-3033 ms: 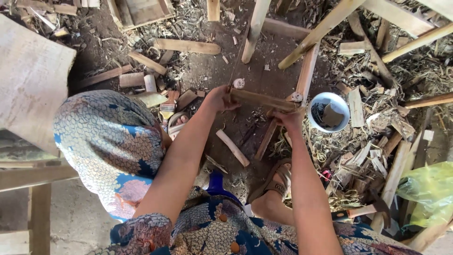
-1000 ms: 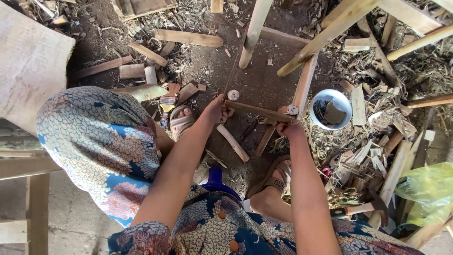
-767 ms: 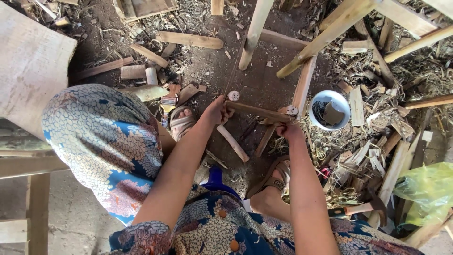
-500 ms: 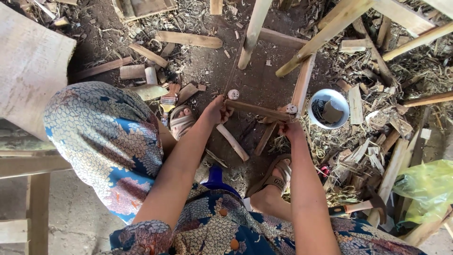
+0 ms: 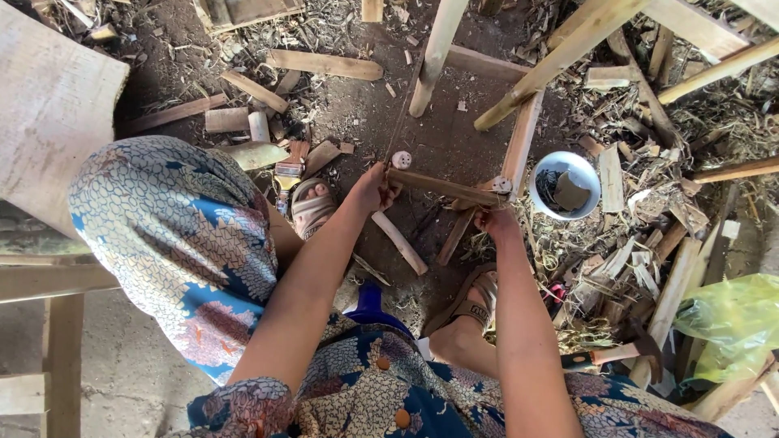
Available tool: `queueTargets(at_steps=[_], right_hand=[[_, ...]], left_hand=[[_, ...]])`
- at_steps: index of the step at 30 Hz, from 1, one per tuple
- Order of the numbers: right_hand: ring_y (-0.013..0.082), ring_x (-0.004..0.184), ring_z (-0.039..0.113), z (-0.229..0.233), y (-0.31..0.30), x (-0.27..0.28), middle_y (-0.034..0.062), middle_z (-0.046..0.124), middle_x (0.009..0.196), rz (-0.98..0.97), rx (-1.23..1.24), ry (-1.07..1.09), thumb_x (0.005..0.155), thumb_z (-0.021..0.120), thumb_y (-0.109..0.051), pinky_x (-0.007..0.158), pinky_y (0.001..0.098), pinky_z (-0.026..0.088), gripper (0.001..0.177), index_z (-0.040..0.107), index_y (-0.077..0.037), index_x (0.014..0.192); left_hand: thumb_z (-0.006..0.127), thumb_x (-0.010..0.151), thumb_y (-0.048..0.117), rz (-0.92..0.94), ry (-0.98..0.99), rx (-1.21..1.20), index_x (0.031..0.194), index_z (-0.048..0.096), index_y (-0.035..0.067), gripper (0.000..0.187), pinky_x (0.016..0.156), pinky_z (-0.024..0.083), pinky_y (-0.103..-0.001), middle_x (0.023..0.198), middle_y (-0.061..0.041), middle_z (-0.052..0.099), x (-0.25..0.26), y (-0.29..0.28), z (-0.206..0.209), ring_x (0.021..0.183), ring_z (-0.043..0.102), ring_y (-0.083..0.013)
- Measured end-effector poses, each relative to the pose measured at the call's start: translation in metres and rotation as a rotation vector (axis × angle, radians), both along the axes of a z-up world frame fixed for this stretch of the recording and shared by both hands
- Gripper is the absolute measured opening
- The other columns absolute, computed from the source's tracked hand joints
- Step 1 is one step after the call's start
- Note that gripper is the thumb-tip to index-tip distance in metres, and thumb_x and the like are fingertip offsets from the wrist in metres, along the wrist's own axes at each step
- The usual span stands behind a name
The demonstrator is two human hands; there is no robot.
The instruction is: Measuring, aligning, and hammering wooden slats to assemble a small frame or stool.
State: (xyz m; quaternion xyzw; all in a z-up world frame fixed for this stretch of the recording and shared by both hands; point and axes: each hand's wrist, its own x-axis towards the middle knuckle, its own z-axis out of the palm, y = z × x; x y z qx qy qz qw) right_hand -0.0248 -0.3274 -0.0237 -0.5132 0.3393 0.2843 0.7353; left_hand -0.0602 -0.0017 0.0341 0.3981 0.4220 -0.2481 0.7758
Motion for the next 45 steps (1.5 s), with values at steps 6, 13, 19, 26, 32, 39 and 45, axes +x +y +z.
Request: queueTargets(at_steps=[6,13,19,26,32,39,45], right_hand=[[0.0296,0.087,0.053,-0.002,0.001,0.002,0.0129,0.050,0.105,0.024,-0.013,-0.050,0.100,0.044,-0.031,0.068,0.0403,0.047,0.029,0.048,-0.008,0.117],[0.0393,0.113,0.047,0.032,0.019,0.003,0.0197,0.039,0.134,0.039,-0.096,-0.173,0.096,0.056,-0.028,0.084,0.0434,0.046,0.049,0.039,-0.004,0.135],[0.0316,0.120,0.046,0.153,0.091,-0.020,0.0176,0.042,0.133,0.240,-0.472,-0.253,0.091,0.060,-0.030,0.098,0.0394,0.046,0.059,0.034,-0.002,0.136],[0.0311,0.110,0.057,-0.003,-0.028,-0.010,0.0143,0.055,0.118,-0.278,0.065,-0.272,0.098,0.058,-0.031,0.096,0.0459,0.056,0.040,0.049,-0.004,0.126],[0.0242,0.093,0.060,0.040,-0.018,-0.046,0.0146,0.048,0.105,-0.321,0.082,-0.197,0.099,0.046,-0.031,0.083,0.0373,0.062,0.035,0.042,0.000,0.115],[0.0252,0.072,0.069,0.078,-0.043,-0.062,0.0126,0.065,0.079,-0.400,0.031,-0.255,0.089,0.064,-0.010,0.074,0.0337,0.062,0.005,0.061,-0.007,0.088],[0.0368,0.121,0.046,0.151,-0.032,-0.045,0.0031,0.055,0.114,-0.364,0.054,-0.360,0.094,0.056,-0.020,0.104,0.0585,0.034,0.011,0.056,-0.020,0.105]], left_hand=[[0.064,0.071,0.040,0.037,-0.020,0.024,0.083,0.052,0.006,0.038,0.044,0.042,-0.035,0.067,-0.018,0.053,-0.002,0.000,0.000,0.052,0.055,-0.0261],[0.065,0.075,0.040,0.037,0.026,0.039,0.086,0.054,0.005,0.038,0.041,0.044,-0.033,0.067,-0.016,0.055,0.002,-0.003,-0.008,0.050,0.056,-0.0233],[0.065,0.078,0.048,0.011,-0.022,0.024,0.088,0.055,0.004,0.046,0.044,0.044,-0.032,0.067,-0.016,0.054,-0.002,-0.001,-0.013,0.053,0.055,-0.0225],[0.065,0.083,0.042,-0.076,-0.056,0.066,0.080,0.057,0.004,0.038,0.043,0.044,-0.032,0.064,-0.014,0.055,-0.007,0.000,0.004,0.050,0.051,-0.0204],[0.055,0.081,0.019,-0.219,-0.133,0.230,0.068,0.051,0.007,0.018,0.036,0.034,-0.032,0.054,-0.010,0.044,0.006,0.011,-0.061,0.042,0.040,-0.0209],[0.060,0.085,0.030,0.017,-0.186,0.296,0.078,0.053,0.010,0.022,0.037,0.030,-0.032,0.055,-0.008,0.043,0.043,0.057,-0.004,0.043,0.041,-0.0183],[0.060,0.085,0.060,-0.063,-0.554,0.462,0.125,0.049,0.009,0.065,0.054,0.051,-0.033,0.088,-0.011,0.057,0.080,0.055,0.115,0.071,0.058,-0.0201]])
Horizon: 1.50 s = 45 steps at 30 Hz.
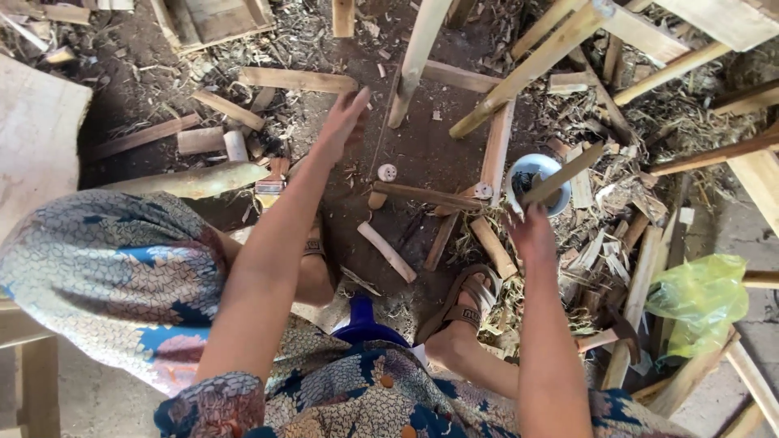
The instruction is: Measuring, aligning, and hammering wooden slats to assemble a small frame or stool.
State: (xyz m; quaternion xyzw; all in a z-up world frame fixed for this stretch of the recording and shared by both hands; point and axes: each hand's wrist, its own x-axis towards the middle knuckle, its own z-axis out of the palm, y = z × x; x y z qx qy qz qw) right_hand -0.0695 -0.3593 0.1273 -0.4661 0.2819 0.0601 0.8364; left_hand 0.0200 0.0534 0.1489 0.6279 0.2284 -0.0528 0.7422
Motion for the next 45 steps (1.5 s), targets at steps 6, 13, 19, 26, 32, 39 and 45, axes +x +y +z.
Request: queueTargets(at_steps=[6,13,19,26,32,39,45], right_hand=[[0.0351,0.100,0.062,0.076,0.039,0.059,0.0128,0.057,0.120,0.011,0.101,-0.089,0.095,0.037,-0.013,0.083,0.0520,0.055,0.041,0.031,-0.009,0.135],[0.0446,0.111,0.055,-0.005,0.026,0.147,0.0158,0.059,0.124,0.173,0.188,0.018,0.094,0.048,-0.040,0.094,0.0595,0.041,0.044,0.062,-0.004,0.116],[0.0492,0.125,0.038,0.003,0.053,0.163,0.0184,0.038,0.141,0.246,0.188,0.026,0.096,0.050,-0.038,0.102,0.0649,0.030,0.049,0.048,-0.004,0.131],[0.0576,0.128,0.028,0.037,0.080,0.173,0.0196,0.013,0.152,-0.016,0.616,0.070,0.098,0.043,-0.032,0.106,0.0692,0.028,0.057,0.025,-0.002,0.143],[0.0569,0.125,0.035,0.041,0.086,0.203,0.0253,0.024,0.148,0.055,0.498,0.025,0.096,0.048,-0.030,0.099,0.0674,0.039,0.061,0.025,-0.001,0.144],[0.0317,0.099,0.068,0.112,0.126,0.227,0.0244,0.052,0.126,0.246,0.121,-0.055,0.094,0.035,-0.030,0.085,0.0355,0.065,0.047,0.035,-0.006,0.134],[0.0245,0.096,0.071,0.049,0.104,0.255,0.0181,0.062,0.120,0.476,-0.085,-0.093,0.094,0.020,-0.040,0.100,0.0439,0.052,0.057,0.029,-0.007,0.140]], left_hand=[[0.045,0.059,0.074,-0.299,0.135,-0.053,0.140,0.028,0.025,0.096,0.063,0.042,-0.032,0.119,-0.006,0.046,0.019,-0.026,0.078,0.095,0.048,-0.0186],[0.081,0.066,0.066,-0.333,0.221,-0.055,0.145,0.023,0.032,0.104,0.093,0.043,-0.058,0.129,-0.018,0.051,0.064,-0.034,0.013,0.126,0.039,-0.0467],[0.077,0.067,0.054,-0.370,0.075,-0.172,0.146,0.022,0.022,0.102,0.095,0.036,-0.058,0.135,-0.031,0.036,0.040,-0.046,0.102,0.116,0.040,-0.0484],[0.074,0.073,0.023,-0.176,0.122,-0.418,0.143,0.027,0.028,0.084,0.042,0.042,-0.032,0.089,-0.017,0.053,0.058,-0.046,0.042,0.051,0.048,-0.0197],[0.073,0.074,0.029,-0.107,0.068,-0.339,0.141,0.034,0.029,0.078,0.055,0.049,-0.035,0.100,-0.018,0.058,0.066,-0.038,0.033,0.075,0.058,-0.0242],[0.075,0.050,0.033,-0.055,0.111,-0.399,0.144,0.027,0.036,0.106,0.057,0.041,-0.033,0.110,-0.014,0.055,0.096,-0.041,0.051,0.077,0.053,-0.0220],[0.069,0.059,0.026,-0.017,0.087,-0.419,0.141,0.033,0.027,0.089,0.053,0.041,-0.032,0.090,-0.008,0.054,0.102,-0.040,0.040,0.070,0.054,-0.0209]])
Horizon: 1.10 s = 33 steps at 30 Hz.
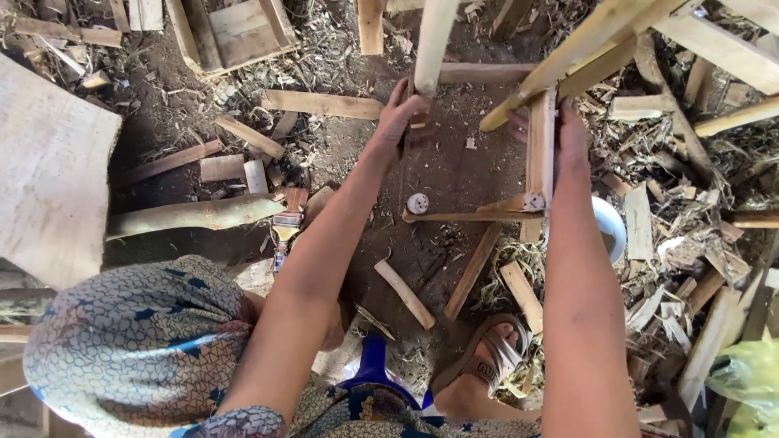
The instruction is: Measuring, aligning, and hammering wooden slats to assemble a small frame or stool.
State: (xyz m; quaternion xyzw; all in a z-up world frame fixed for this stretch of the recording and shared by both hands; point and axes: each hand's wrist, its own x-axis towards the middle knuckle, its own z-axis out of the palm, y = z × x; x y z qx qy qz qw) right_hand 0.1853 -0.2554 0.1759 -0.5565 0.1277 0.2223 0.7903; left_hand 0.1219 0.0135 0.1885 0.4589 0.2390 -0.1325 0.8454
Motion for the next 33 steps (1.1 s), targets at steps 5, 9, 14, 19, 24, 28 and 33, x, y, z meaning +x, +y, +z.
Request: queueTargets(at_steps=[5,9,14,19,24,28,33], right_hand=[[0.0267,0.107,0.059,-0.044,-0.051,-0.006,0.0131,0.061,0.121,-0.275,0.222,-0.092,0.096,0.048,-0.021,0.092,0.0406,0.050,0.032,0.045,-0.017,0.128],[0.0220,0.090,0.065,0.009,-0.066,-0.059,0.0098,0.063,0.113,-0.252,0.131,-0.101,0.100,0.039,-0.015,0.085,0.0393,0.056,0.026,0.040,-0.011,0.125],[0.0117,0.067,0.066,0.039,-0.083,-0.095,0.0073,0.064,0.084,-0.498,-0.086,-0.097,0.092,0.057,-0.001,0.061,0.0177,0.063,0.022,0.050,-0.006,0.113],[0.0179,0.071,0.063,0.043,-0.080,-0.093,0.0069,0.059,0.088,-0.374,-0.343,-0.402,0.077,0.073,-0.004,0.058,0.0241,0.058,0.030,0.058,-0.015,0.101],[0.0207,0.058,0.064,0.074,-0.025,-0.100,0.0116,0.065,0.076,0.099,-0.755,-0.609,0.068,0.083,-0.011,0.053,0.0325,0.055,0.030,0.067,-0.006,0.093],[0.0355,0.074,0.066,0.018,-0.002,-0.074,0.0096,0.066,0.071,0.553,-1.523,-0.803,0.074,0.070,-0.034,0.068,0.0478,0.052,0.028,0.066,-0.010,0.086],[0.0383,0.082,0.068,-0.011,0.039,-0.056,0.0180,0.070,0.078,0.870,-1.818,-0.727,0.069,0.063,-0.021,0.067,0.0490,0.054,0.023,0.075,-0.005,0.080]], left_hand=[[0.066,0.060,0.022,-0.007,-0.022,0.015,0.143,0.027,0.022,0.092,0.056,0.047,-0.033,0.097,-0.012,0.053,-0.006,-0.003,0.003,0.076,0.056,-0.0245],[0.067,0.059,0.016,0.069,-0.004,-0.010,0.145,0.023,0.019,0.096,0.043,0.039,-0.028,0.075,-0.008,0.056,-0.009,-0.004,-0.004,0.056,0.052,-0.0181],[0.074,0.065,0.030,0.054,-0.043,0.022,0.147,0.014,0.019,0.103,0.045,0.036,-0.022,0.081,-0.011,0.060,-0.024,-0.005,-0.003,0.056,0.050,-0.0117],[0.069,0.073,0.063,0.058,-0.037,0.179,0.148,0.017,0.013,0.104,0.066,0.052,-0.037,0.112,-0.022,0.055,-0.057,-0.011,-0.028,0.093,0.059,-0.0283],[0.063,0.082,0.055,0.097,0.050,0.101,0.132,0.044,0.011,0.069,0.069,0.055,-0.045,0.104,-0.021,0.063,-0.083,-0.002,-0.063,0.089,0.066,-0.0353],[0.065,0.084,0.052,0.053,0.058,0.076,0.121,0.053,0.013,0.055,0.057,0.055,-0.039,0.090,-0.013,0.066,-0.082,0.005,-0.134,0.076,0.067,-0.0301],[0.065,0.086,0.048,0.025,0.064,0.094,0.126,0.050,0.014,0.054,0.058,0.054,-0.038,0.087,-0.013,0.065,-0.088,0.004,-0.149,0.076,0.066,-0.0317]])
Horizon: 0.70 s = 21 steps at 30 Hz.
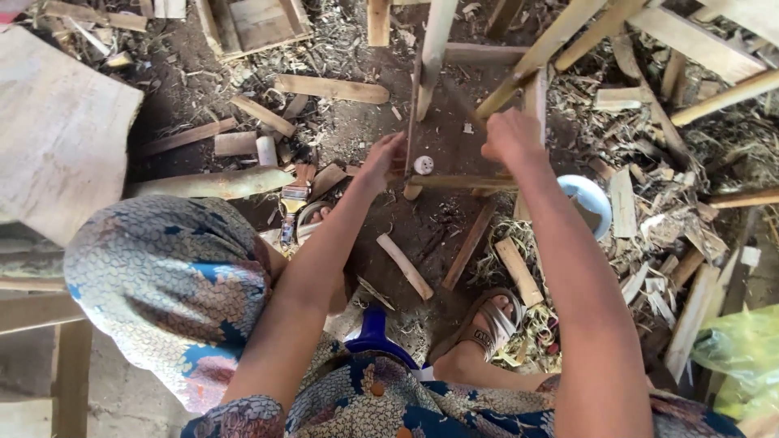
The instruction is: Measuring, aligning, and hammering wooden slats to assemble a small frame or stool.
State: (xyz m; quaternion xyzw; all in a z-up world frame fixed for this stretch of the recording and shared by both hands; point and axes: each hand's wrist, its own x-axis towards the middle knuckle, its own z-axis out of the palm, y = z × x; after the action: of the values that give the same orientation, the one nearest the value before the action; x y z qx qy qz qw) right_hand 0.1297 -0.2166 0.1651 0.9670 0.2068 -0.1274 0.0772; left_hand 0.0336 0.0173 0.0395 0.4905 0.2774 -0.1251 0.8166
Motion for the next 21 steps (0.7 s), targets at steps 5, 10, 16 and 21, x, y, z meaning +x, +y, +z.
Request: queueTargets(at_steps=[5,10,16,21], right_hand=[[0.0309,0.078,0.070,-0.018,0.019,0.002,0.0089,0.072,0.074,0.124,-0.296,0.058,0.071,0.069,-0.032,0.067,0.0439,0.053,0.021,0.076,-0.014,0.078],[0.0326,0.084,0.069,0.019,0.024,-0.018,0.0132,0.072,0.089,0.094,-0.366,0.246,0.082,0.059,-0.023,0.071,0.0503,0.053,0.024,0.074,-0.007,0.093],[0.0301,0.090,0.068,0.021,0.017,-0.025,0.0114,0.071,0.100,0.086,-0.359,0.307,0.083,0.059,-0.027,0.075,0.0485,0.054,0.026,0.073,-0.009,0.095],[0.0322,0.091,0.067,0.066,0.024,-0.045,0.0144,0.071,0.101,0.054,-0.289,0.385,0.080,0.057,-0.021,0.078,0.0496,0.053,0.029,0.073,-0.005,0.097]], left_hand=[[0.063,0.090,0.045,0.013,-0.007,-0.014,0.136,0.045,0.012,0.060,0.076,0.054,-0.046,0.107,-0.019,0.064,-0.005,0.000,-0.010,0.092,0.065,-0.0355],[0.066,0.088,0.044,-0.020,0.002,-0.039,0.132,0.051,0.013,0.056,0.086,0.050,-0.052,0.115,-0.019,0.061,-0.009,-0.008,-0.022,0.098,0.062,-0.0357],[0.074,0.084,0.027,-0.043,0.044,-0.027,0.116,0.064,0.003,0.041,0.088,0.048,-0.048,0.104,-0.021,0.065,-0.016,-0.018,-0.065,0.099,0.062,-0.0358],[0.070,0.087,0.020,-0.029,0.093,-0.016,0.118,0.063,0.000,0.037,0.096,0.042,-0.052,0.105,-0.024,0.064,-0.022,-0.017,-0.050,0.107,0.057,-0.0425]])
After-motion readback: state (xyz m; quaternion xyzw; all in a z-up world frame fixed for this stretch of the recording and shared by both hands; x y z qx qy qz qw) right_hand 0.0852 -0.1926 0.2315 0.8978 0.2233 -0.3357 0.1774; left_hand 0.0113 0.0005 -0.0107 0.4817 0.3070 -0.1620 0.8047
